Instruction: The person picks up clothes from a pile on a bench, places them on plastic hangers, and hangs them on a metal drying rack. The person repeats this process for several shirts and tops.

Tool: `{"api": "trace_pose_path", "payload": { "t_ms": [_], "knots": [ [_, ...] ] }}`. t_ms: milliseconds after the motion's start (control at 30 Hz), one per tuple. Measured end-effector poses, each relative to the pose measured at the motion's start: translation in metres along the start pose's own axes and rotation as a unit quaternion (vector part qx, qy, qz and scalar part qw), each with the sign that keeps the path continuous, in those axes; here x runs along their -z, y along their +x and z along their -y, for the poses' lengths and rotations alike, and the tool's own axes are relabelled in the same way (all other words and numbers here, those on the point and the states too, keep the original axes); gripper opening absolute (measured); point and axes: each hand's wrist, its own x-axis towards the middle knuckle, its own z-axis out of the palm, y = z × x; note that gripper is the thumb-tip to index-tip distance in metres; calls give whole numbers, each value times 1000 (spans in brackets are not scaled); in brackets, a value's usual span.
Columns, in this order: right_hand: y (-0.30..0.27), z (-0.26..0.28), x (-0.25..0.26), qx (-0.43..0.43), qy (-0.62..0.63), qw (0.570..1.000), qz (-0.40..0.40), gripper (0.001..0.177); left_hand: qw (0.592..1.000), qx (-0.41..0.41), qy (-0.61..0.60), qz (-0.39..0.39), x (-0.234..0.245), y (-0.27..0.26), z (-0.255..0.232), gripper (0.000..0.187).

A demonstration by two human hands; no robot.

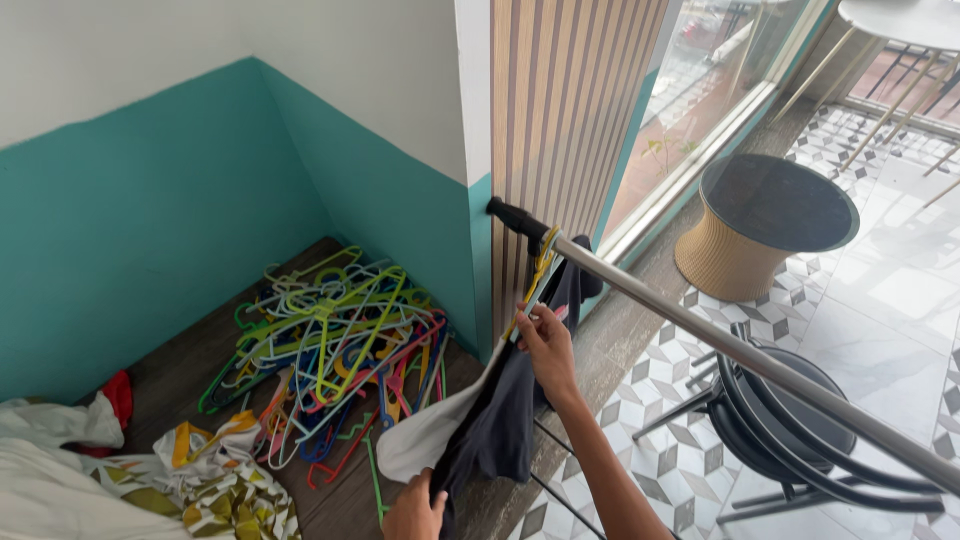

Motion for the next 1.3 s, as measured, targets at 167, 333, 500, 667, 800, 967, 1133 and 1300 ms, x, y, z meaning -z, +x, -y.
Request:
{"api": "trace_pose_path", "payload": {
  "t_ms": [167, 333, 500, 667, 800, 967, 1133, 1300],
  "knots": [
    [-16, -31, 7, -7, -21, 999, -29, 36, 992, 58, -41, -107, 17, -39, 15, 42],
    [-56, -86, 3, -84, -53, 995, 30, 30, 970, -37, -121, -210, 52, -48, -12, 107],
    [-88, -119, -13, -121, -58, 985, 112, 29, 906, -225, -165, -319, 69, -23, -53, 115],
    [-90, -129, -5, -138, -67, 977, 148, 32, 952, -142, -264, -60, 5, 6, -74, 54],
    [-87, -133, 4, -153, -89, 976, 127, 30, 893, -181, -410, -52, -56, 15, -90, 46],
    [-92, -141, 5, -178, -132, 965, 138, 30, 897, -108, -412, -122, -59, 22, -78, 46],
    [-104, -153, -11, -196, -146, 951, 192, 34, 874, -57, -363, -317, -17, 16, -48, 40],
    [-123, -160, -34, -124, -182, 950, 222, 42, 852, -17, -368, -373, -9, 0, -43, 36]
  ]
}}
